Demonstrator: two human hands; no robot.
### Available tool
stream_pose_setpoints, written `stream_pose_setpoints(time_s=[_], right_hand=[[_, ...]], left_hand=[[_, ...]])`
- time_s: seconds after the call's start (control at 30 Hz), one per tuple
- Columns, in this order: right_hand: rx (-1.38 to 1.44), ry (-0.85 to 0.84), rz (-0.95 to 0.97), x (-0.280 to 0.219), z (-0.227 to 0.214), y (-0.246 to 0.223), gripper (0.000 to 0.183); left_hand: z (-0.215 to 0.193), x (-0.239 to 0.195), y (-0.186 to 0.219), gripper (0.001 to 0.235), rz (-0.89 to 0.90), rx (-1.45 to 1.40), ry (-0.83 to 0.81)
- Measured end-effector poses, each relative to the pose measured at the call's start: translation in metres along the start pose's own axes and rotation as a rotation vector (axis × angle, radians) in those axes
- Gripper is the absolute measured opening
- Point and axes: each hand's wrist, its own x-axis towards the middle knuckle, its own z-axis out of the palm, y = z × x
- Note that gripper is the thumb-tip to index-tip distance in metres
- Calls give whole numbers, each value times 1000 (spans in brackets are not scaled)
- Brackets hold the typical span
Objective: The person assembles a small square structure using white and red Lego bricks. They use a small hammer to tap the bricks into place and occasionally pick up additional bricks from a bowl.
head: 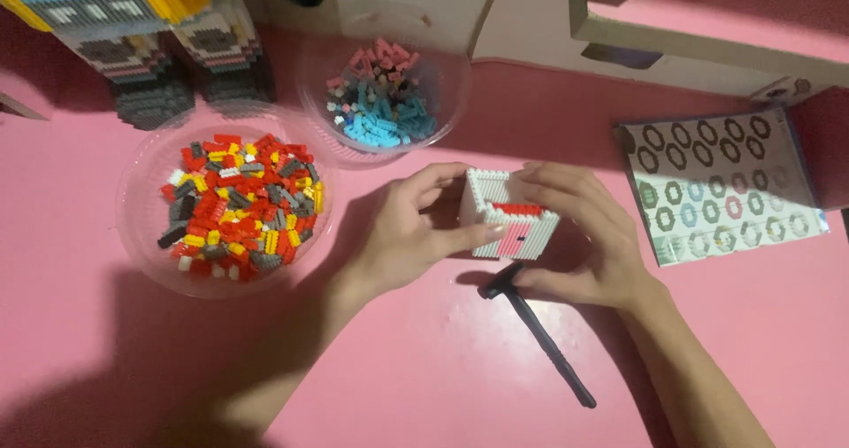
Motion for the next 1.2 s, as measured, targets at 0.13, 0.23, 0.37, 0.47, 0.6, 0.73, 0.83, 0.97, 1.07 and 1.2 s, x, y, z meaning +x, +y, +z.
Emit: stream_pose_setpoints(time_s=[0.13, 0.23, 0.37, 0.47, 0.6, 0.73, 0.83, 0.97, 1.07, 1.2], right_hand=[[6, 26, 32, -2, 0, 1, 35], [12, 34, 72, -2, -1, 0, 12], [-123, 76, -14, 0, -5, 0, 13], [-216, 75, -73, 3, -10, -1, 15], [-257, 112, -99, -5, -27, 1, 15], [-231, 49, -62, 2, -38, -44, 14], [-198, -95, -111, 10, -31, -78, 15], [-53, -181, -76, 16, -11, -113, 21], [52, -70, 78, 4, 13, -134, 38], [241, 146, 557, -19, 45, -165, 52]], left_hand=[[-5, -1, -4, 86, 32, 120, -21], [-8, 2, -17, 74, 295, 168, -22], [-14, 3, -18, 77, 464, 574, 81], [-16, 6, -25, 100, 510, 777, 66], [-5, -17, -20, 122, 568, 864, 21], [2, -84, 42, 93, 449, 511, 74], [-1, -109, 52, 38, 127, 47, 7], [-16, -132, 29, 16, 61, -4, -47], [-16, -151, 13, 20, -41, -159, 85], [-15, -167, 17, 59, -447, -319, 451]])
